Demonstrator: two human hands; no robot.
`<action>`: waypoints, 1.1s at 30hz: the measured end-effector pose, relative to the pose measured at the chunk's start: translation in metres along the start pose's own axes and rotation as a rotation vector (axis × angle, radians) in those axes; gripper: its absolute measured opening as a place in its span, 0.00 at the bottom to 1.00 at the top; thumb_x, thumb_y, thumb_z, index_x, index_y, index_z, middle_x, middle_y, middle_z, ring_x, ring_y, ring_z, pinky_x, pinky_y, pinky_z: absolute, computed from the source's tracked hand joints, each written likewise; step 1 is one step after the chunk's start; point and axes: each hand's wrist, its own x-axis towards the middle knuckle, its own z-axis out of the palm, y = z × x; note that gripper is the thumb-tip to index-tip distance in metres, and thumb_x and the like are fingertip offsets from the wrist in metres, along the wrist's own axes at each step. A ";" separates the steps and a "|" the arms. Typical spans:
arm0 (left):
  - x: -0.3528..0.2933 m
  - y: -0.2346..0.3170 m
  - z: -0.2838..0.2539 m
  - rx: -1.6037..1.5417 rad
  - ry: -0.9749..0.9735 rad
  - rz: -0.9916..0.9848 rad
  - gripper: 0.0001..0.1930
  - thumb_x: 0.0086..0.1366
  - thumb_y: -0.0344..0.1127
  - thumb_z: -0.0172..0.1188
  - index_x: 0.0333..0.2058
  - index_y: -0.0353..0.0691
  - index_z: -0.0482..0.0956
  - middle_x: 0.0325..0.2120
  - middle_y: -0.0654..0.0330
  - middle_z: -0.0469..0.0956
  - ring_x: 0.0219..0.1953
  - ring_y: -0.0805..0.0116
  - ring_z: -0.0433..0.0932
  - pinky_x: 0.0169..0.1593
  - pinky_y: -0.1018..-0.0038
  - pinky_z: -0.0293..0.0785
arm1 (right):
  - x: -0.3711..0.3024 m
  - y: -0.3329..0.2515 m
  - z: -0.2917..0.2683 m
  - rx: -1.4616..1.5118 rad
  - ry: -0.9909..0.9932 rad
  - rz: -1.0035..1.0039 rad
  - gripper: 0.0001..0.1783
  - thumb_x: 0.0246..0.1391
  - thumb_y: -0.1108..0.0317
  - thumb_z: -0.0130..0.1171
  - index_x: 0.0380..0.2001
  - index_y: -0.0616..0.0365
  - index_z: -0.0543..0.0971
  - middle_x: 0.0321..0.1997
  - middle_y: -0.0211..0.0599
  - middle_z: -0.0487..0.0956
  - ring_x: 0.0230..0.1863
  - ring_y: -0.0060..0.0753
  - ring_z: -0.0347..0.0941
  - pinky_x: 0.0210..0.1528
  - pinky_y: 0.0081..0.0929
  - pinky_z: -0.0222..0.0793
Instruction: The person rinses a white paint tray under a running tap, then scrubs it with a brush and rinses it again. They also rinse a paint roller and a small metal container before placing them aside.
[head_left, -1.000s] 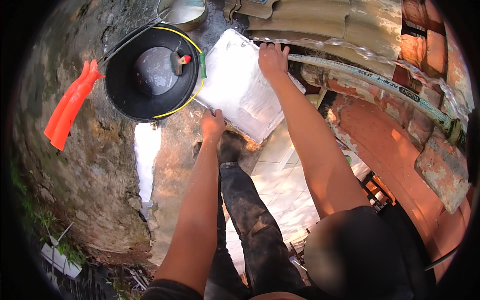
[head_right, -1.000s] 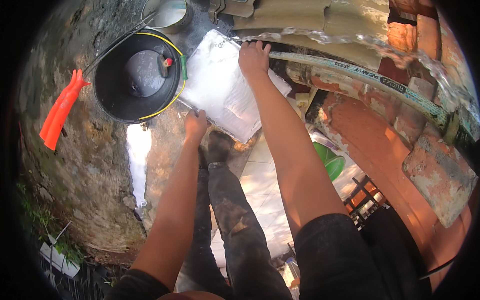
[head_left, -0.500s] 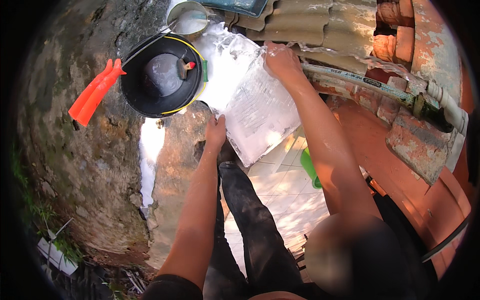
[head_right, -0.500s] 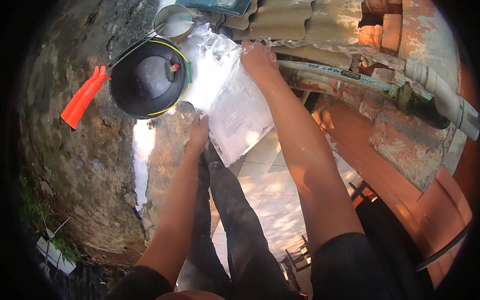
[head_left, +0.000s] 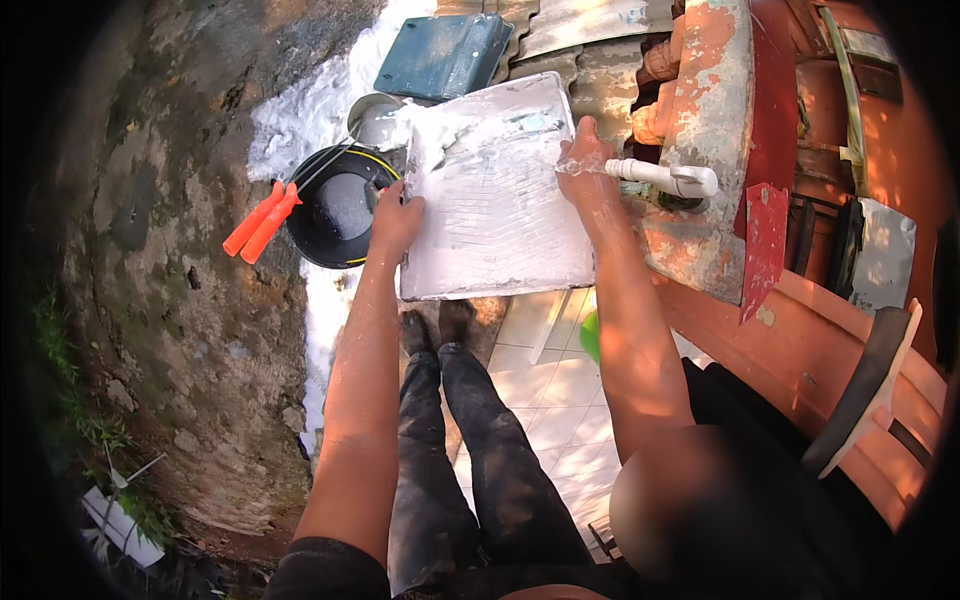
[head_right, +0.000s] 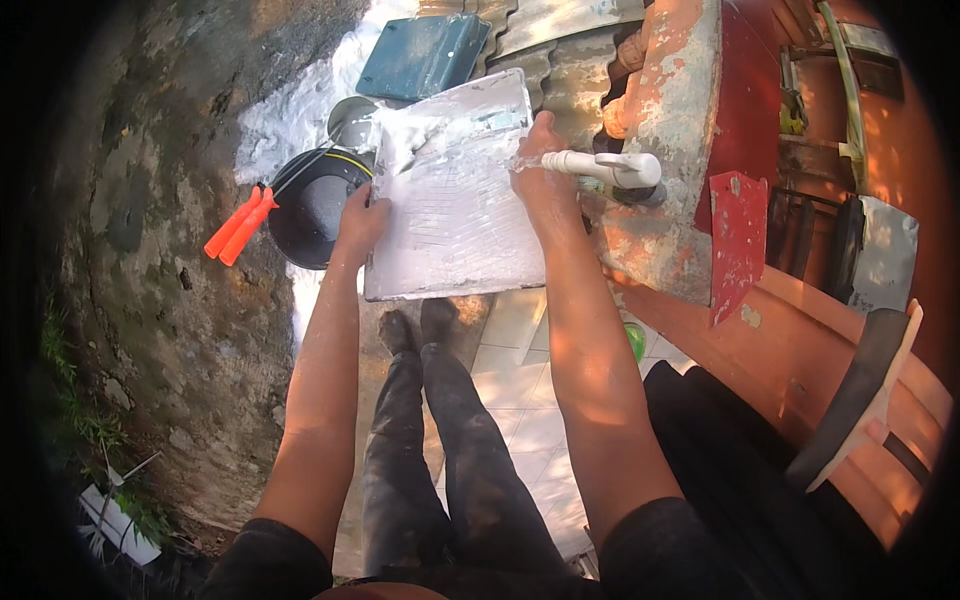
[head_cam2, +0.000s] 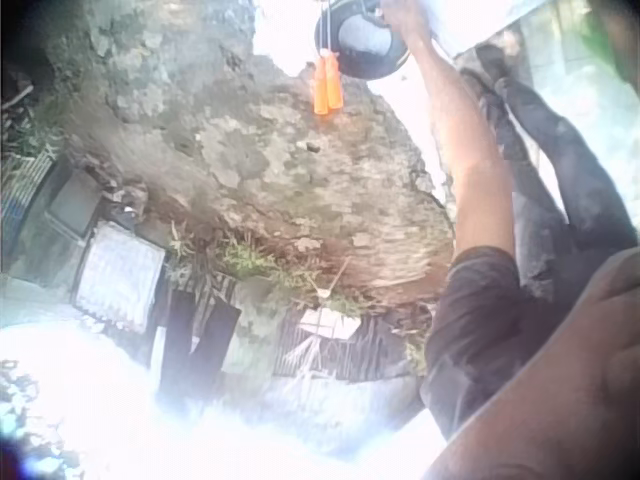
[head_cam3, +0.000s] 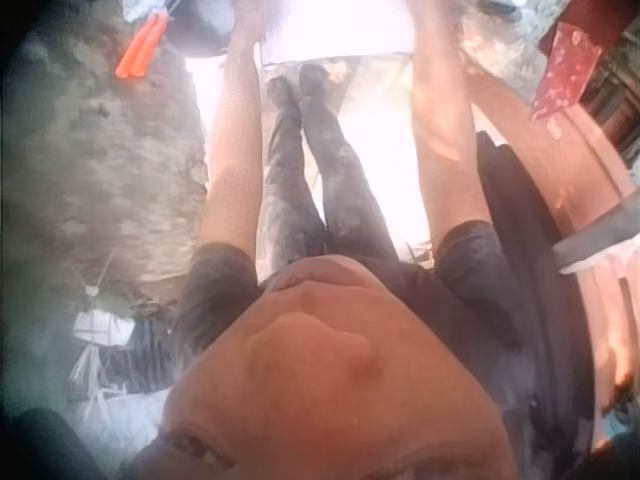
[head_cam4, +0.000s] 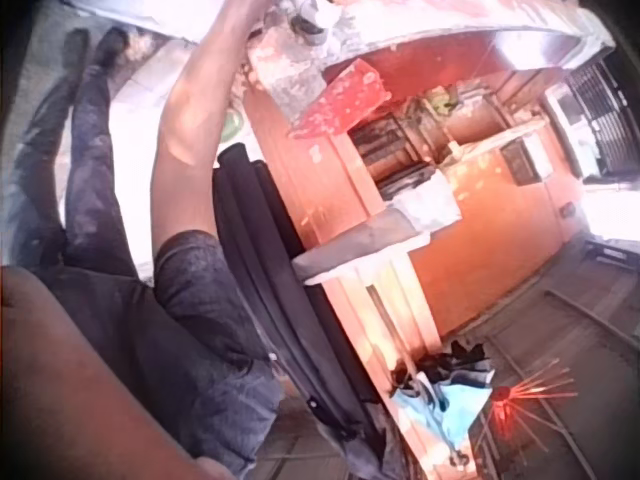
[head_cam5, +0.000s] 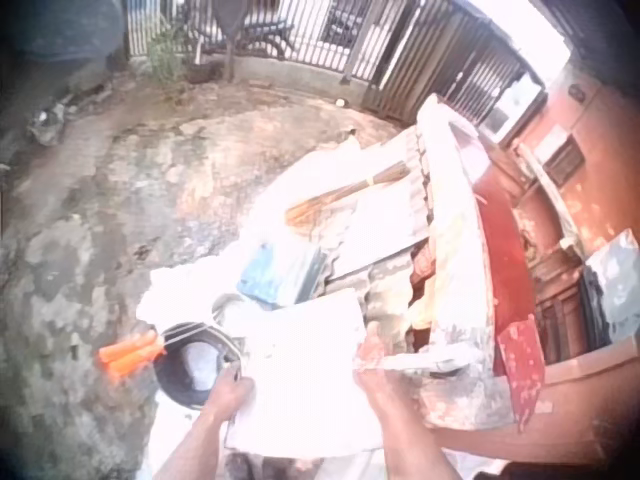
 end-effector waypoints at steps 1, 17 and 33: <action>0.009 0.002 -0.028 0.052 0.014 0.016 0.29 0.64 0.42 0.62 0.60 0.31 0.78 0.52 0.39 0.84 0.56 0.46 0.83 0.61 0.60 0.75 | 0.003 -0.003 0.001 -0.011 -0.044 -0.035 0.16 0.66 0.65 0.61 0.50 0.62 0.70 0.47 0.68 0.82 0.53 0.71 0.80 0.56 0.59 0.73; 0.050 0.029 -0.002 -0.003 -0.361 -0.274 0.43 0.71 0.63 0.58 0.68 0.29 0.68 0.41 0.51 0.81 0.40 0.62 0.79 0.44 0.62 0.76 | -0.083 -0.010 -0.012 0.297 0.140 -0.070 0.20 0.64 0.71 0.54 0.55 0.74 0.79 0.40 0.69 0.82 0.45 0.67 0.81 0.49 0.49 0.75; -0.014 0.048 -0.060 0.310 0.293 -0.071 0.39 0.78 0.61 0.46 0.35 0.22 0.84 0.33 0.31 0.84 0.42 0.30 0.84 0.47 0.49 0.78 | 0.036 -0.097 0.177 0.096 -0.273 0.252 0.38 0.70 0.53 0.42 0.71 0.76 0.66 0.78 0.66 0.61 0.80 0.70 0.50 0.82 0.60 0.33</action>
